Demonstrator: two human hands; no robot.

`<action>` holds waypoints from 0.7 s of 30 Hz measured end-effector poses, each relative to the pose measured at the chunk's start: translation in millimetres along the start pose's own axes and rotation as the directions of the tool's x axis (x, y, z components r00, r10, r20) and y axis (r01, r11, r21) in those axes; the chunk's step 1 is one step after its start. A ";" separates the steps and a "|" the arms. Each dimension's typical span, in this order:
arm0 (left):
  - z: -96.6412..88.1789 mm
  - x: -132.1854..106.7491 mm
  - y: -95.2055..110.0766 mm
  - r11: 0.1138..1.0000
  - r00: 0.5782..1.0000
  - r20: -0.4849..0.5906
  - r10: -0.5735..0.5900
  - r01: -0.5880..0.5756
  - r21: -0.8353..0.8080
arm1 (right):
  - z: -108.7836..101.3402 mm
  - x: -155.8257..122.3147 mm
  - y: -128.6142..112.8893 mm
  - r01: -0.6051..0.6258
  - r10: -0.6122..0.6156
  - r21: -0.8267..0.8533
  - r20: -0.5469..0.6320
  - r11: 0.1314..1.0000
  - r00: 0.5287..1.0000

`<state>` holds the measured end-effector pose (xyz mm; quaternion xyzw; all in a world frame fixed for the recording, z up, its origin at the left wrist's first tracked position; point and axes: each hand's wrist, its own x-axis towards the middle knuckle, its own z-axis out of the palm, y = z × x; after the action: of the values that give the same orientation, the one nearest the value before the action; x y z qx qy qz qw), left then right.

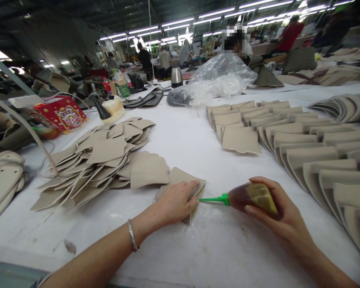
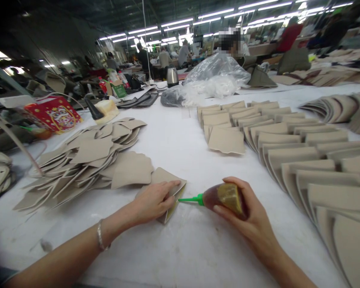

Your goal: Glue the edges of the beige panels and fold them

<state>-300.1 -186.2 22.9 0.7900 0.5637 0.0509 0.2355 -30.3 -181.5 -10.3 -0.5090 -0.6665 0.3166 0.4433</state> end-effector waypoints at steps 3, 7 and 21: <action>-0.5 0.2 -0.2 1.000 1.000 -0.007 0.006 -0.005 0.013 | 2.3 7.3 -0.2 -0.017 0.017 0.014 -0.063 1.000 0.998; -0.5 0.5 -1.5 1.000 1.000 -0.014 0.013 -0.012 0.013 | 4.8 6.7 -0.8 -0.054 0.052 -0.011 -0.104 0.998 0.993; -6.5 -2.3 -11.8 0.945 0.995 0.011 -0.104 0.102 -0.310 | 1.3 6.8 -11.9 -0.424 0.595 0.779 0.082 0.463 0.800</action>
<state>-313.4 -183.2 24.0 0.7125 0.5898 0.1286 0.3577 -36.8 -178.3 1.4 -0.4766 -0.2346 0.6321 0.5642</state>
